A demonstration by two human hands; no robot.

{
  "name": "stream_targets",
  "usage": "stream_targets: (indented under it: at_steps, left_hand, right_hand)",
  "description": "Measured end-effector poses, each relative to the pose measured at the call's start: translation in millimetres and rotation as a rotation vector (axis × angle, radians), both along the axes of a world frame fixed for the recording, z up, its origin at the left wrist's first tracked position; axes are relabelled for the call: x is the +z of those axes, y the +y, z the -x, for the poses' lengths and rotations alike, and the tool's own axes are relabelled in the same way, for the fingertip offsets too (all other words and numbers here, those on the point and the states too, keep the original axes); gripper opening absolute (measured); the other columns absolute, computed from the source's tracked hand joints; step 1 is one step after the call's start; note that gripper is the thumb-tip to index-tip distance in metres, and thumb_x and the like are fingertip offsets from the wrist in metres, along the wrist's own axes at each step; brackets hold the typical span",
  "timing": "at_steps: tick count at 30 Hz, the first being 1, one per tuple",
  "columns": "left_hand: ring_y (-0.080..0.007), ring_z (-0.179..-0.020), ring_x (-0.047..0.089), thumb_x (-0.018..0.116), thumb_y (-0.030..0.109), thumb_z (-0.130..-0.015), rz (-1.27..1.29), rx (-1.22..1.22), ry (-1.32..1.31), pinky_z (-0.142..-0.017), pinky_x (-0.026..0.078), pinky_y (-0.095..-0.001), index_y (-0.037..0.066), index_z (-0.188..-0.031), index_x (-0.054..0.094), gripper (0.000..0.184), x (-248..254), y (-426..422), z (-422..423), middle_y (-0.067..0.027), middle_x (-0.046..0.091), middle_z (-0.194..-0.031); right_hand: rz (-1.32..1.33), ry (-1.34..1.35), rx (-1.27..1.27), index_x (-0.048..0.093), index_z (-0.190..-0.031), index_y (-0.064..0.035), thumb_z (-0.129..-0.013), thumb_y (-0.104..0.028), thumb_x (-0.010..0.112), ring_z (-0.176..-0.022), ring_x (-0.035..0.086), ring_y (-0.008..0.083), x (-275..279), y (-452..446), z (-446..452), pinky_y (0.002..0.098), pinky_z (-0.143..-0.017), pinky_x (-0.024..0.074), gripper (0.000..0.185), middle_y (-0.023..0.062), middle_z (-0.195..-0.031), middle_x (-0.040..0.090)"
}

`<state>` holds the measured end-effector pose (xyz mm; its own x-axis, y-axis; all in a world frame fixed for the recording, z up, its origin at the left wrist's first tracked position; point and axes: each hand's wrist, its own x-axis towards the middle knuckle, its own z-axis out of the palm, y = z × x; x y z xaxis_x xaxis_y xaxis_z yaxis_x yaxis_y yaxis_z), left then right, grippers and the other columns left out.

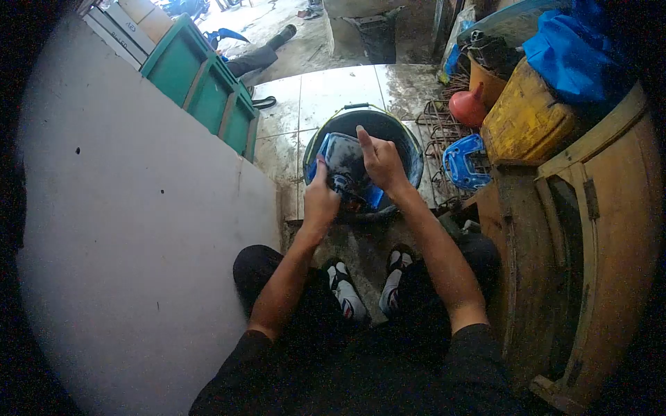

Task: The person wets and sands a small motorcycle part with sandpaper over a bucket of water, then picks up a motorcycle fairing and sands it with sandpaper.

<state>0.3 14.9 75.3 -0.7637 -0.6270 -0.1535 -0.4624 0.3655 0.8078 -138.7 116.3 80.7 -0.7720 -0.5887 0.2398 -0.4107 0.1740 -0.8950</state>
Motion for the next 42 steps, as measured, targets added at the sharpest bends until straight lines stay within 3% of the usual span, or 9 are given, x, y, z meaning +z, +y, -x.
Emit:
stream_targets:
  at_steps: [2, 4, 6, 9, 12, 16, 20, 24, 42]
  left_hand:
    - [-0.0441, -0.139, 0.038, 0.048, -0.011, -0.073, -0.119, -0.038, -0.037, -0.11, 0.039, -0.0438, -0.003, -0.15, 0.034, 0.079, 7.4, -0.9, -1.8, -0.0322, 0.033, -0.152]
    - [-0.045, -0.137, 0.04, 0.046, -0.009, -0.076, 0.391, -0.183, 0.417, -0.109, 0.04, -0.0435, -0.005, -0.149, 0.034, 0.075, -7.1, 8.0, -10.0, -0.033, 0.035, -0.15]
    - [-0.0458, -0.137, 0.039, 0.044, -0.009, -0.076, 0.409, -0.199, 0.384, -0.11, 0.039, -0.0432, -0.005, -0.149, 0.034, 0.073, -12.3, 10.5, -13.6, -0.0335, 0.035, -0.15]
    - [-0.0424, -0.134, 0.046, 0.042, -0.011, -0.078, -0.028, -0.047, -0.023, -0.109, 0.04, -0.0427, -0.007, -0.148, 0.033, 0.071, 14.2, 2.9, -6.4, -0.0351, 0.042, -0.144]
    - [-0.0419, -0.13, 0.049, 0.041, -0.011, -0.079, -0.014, -0.085, 0.111, -0.109, 0.04, -0.0432, -0.008, -0.148, 0.032, 0.07, 9.6, 1.1, -9.8, -0.0356, 0.046, -0.14]
    - [-0.042, -0.129, 0.05, 0.043, -0.009, -0.079, 0.444, -0.139, 0.395, -0.109, 0.04, -0.0429, -0.009, -0.148, 0.033, 0.07, -15.6, 3.5, -12.4, -0.0352, 0.047, -0.14]
    - [-0.0424, -0.128, 0.051, 0.041, -0.007, -0.081, -0.065, -0.088, -0.027, -0.109, 0.04, -0.0437, -0.008, -0.148, 0.032, 0.068, 13.6, -9.5, -4.9, -0.035, 0.045, -0.141]
    - [-0.0441, -0.122, 0.055, 0.04, -0.006, -0.083, 0.284, -0.138, 0.461, -0.103, 0.044, -0.0451, -0.008, -0.148, 0.032, 0.065, -9.6, 0.4, -11.1, -0.0342, 0.051, -0.136]
    - [-0.0437, -0.138, 0.041, 0.042, 0.033, -0.105, -0.157, 0.066, 0.189, -0.112, 0.035, -0.0414, -0.009, -0.148, 0.032, 0.06, -11.4, -3.0, 6.2, -0.0324, 0.039, -0.149]
  right_hand:
    - [0.014, 0.014, -0.007, 0.053, -0.073, 0.0056, -0.104, -0.057, 0.037, -0.055, 0.042, 0.0153, 2.5, 1.4, 1.5, 0.0409, -0.055, 0.0398, 0.072, 0.0129, -0.054, 0.043]
    - [-0.015, -0.041, 0.007, 0.053, -0.073, 0.0059, -0.104, -0.057, 0.037, -0.055, 0.042, 0.0151, 3.3, 2.3, 1.3, 0.0407, -0.055, 0.0397, 0.072, 0.0129, -0.054, 0.043]
    - [-0.006, -0.033, -0.004, 0.052, -0.073, 0.0057, -0.104, -0.057, 0.038, -0.055, 0.042, 0.0148, 3.6, 0.6, 3.0, 0.0405, -0.054, 0.0393, 0.072, 0.0124, -0.054, 0.042]
    - [0.006, -0.017, -0.003, 0.051, -0.072, 0.0055, -0.104, -0.057, 0.038, -0.055, 0.041, 0.0142, -0.7, 0.0, 0.2, 0.0401, -0.054, 0.0386, 0.072, 0.0116, -0.054, 0.042]
    - [-0.017, -0.009, -0.006, 0.049, -0.071, 0.0053, -0.105, -0.056, 0.038, -0.057, 0.04, 0.0139, 0.4, 2.3, 3.1, 0.0395, -0.054, 0.0379, 0.071, 0.0115, -0.054, 0.041]
    - [0.015, -0.009, -0.003, 0.05, -0.072, 0.0063, -0.105, -0.056, 0.037, -0.057, 0.04, 0.015, -0.7, -0.7, 3.8, 0.0401, -0.055, 0.0385, 0.072, 0.0129, -0.055, 0.042]
    - [-0.001, -0.005, -0.015, 0.051, -0.073, 0.0069, -0.105, -0.056, 0.037, -0.057, 0.04, 0.0159, 2.1, 0.5, 0.3, 0.0408, -0.056, 0.039, 0.072, 0.0137, -0.055, 0.042]
    - [-0.023, -0.033, -0.001, 0.051, -0.072, 0.0059, -0.105, -0.057, 0.037, -0.057, 0.039, 0.0147, 6.0, 1.9, -0.3, 0.0398, -0.055, 0.0387, 0.072, 0.0124, -0.055, 0.041]
    - [-0.026, -0.012, -0.01, 0.056, -0.076, 0.0055, -0.106, -0.054, 0.037, -0.06, 0.038, 0.0097, -3.1, 0.0, 3.6, 0.0347, -0.055, 0.0363, 0.069, 0.0022, -0.057, 0.041]
